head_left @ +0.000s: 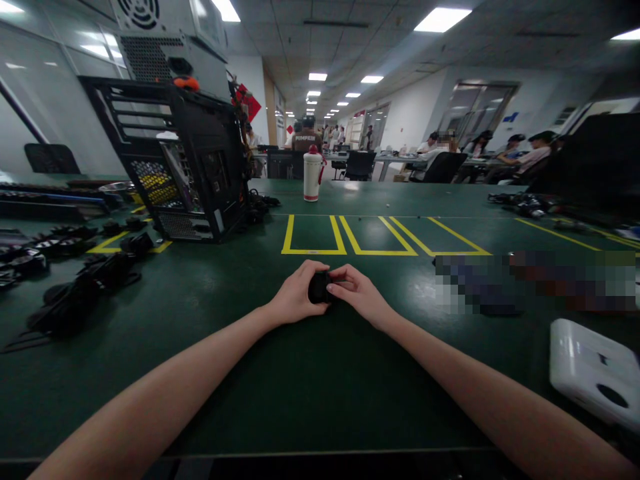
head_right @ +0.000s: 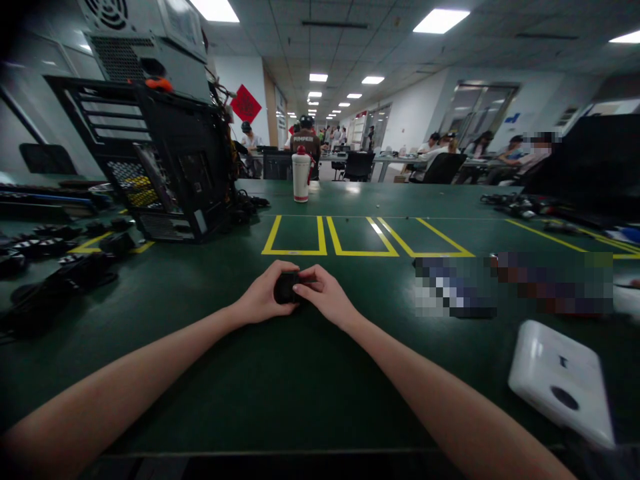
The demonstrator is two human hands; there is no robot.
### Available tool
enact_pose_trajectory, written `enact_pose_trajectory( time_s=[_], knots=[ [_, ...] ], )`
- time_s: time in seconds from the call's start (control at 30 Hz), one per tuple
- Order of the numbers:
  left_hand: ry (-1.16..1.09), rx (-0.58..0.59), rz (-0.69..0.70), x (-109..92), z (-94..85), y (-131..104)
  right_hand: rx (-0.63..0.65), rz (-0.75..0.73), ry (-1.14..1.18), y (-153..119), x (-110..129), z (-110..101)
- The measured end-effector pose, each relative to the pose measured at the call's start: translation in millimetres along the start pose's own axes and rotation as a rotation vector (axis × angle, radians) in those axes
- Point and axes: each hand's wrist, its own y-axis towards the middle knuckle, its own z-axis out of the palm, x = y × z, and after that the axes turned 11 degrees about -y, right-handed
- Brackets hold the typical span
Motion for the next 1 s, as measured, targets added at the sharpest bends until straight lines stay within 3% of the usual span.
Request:
enact_pose_trajectory(
  time_s=[0.23,0.6,1.0],
  knots=[
    [0.014,0.010,0.001,1.1,0.6,-0.2,0.017,0.022,-0.014,-2.8,4.9,-0.1],
    [0.014,0.019,0.017,0.4,-0.8,-0.2,-0.074,-0.042,-0.061,-3.5,1.8,4.0],
    [0.023,0.014,0.034,1.8,-0.5,-0.6,0.033,-0.014,-0.006,-4.1,1.4,2.7]
  ],
)
